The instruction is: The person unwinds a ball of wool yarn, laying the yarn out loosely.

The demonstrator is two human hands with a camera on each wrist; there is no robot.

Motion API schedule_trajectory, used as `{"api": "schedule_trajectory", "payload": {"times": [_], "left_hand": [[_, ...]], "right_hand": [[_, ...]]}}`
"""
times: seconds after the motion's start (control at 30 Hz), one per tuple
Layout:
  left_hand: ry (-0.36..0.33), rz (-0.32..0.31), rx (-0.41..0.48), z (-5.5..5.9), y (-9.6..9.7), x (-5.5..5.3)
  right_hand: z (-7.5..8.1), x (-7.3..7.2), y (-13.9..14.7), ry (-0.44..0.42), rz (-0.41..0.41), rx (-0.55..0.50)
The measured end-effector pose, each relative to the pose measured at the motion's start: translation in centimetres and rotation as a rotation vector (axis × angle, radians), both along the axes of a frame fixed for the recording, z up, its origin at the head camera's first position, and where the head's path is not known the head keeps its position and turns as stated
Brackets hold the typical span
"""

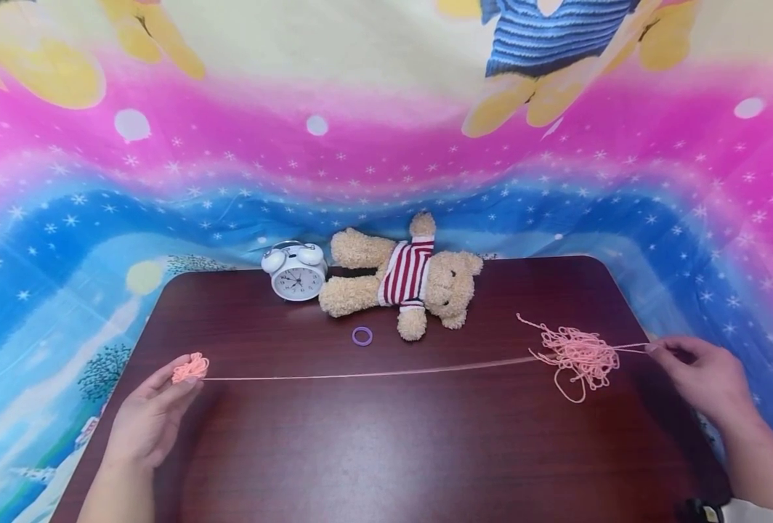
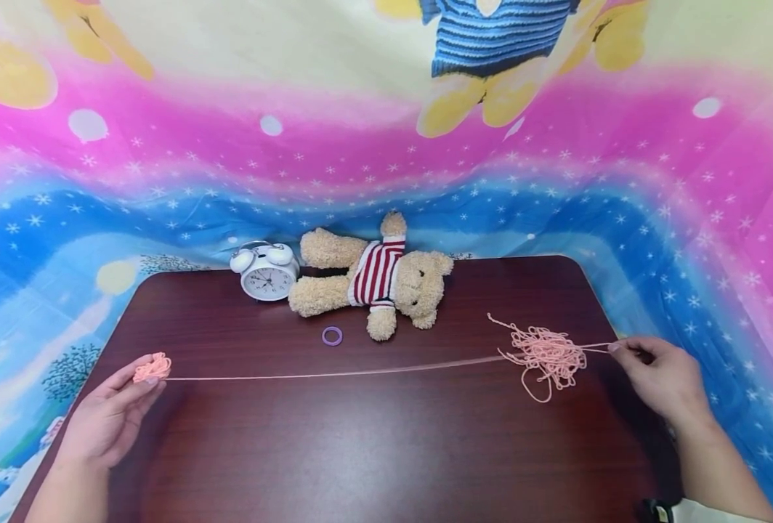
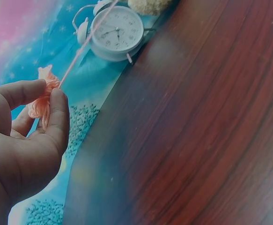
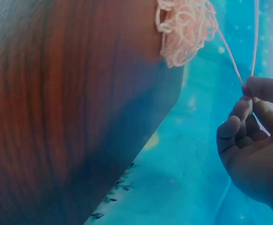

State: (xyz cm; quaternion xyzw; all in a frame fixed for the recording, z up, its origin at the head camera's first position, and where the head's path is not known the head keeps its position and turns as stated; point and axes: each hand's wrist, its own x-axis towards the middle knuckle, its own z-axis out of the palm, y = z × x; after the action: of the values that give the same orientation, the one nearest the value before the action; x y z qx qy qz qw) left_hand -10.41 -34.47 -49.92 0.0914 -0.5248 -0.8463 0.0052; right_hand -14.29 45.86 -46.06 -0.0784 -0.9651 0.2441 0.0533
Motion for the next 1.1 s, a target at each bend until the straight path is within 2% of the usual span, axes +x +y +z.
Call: {"api": "schedule_trajectory", "payload": {"times": [0.3, 0.47, 0.67, 0.8, 1.1], "left_hand": [[0.031, 0.040, 0.053, 0.0, -2.1, 0.4], [0.050, 0.056, 0.084, -0.1, -2.2, 0.5], [0.038, 0.093, 0.097, -0.1, -2.1, 0.6], [0.030, 0.105, 0.104, -0.1, -1.8, 0.4], [0.031, 0.082, 0.078, -0.3, -0.6, -0.2]], "right_hand": [[-1.0, 0.1, 1.3, -0.025, -0.051, 0.015], [-1.2, 0.2, 1.8, -0.030, -0.054, 0.024], [-1.5, 0.0, 2.2, -0.049, -0.074, 0.024], [-2.1, -0.1, 2.1, -0.061, -0.021, 0.025], [-4.4, -0.7, 0.5, -0.038, 0.140, 0.022]]}}
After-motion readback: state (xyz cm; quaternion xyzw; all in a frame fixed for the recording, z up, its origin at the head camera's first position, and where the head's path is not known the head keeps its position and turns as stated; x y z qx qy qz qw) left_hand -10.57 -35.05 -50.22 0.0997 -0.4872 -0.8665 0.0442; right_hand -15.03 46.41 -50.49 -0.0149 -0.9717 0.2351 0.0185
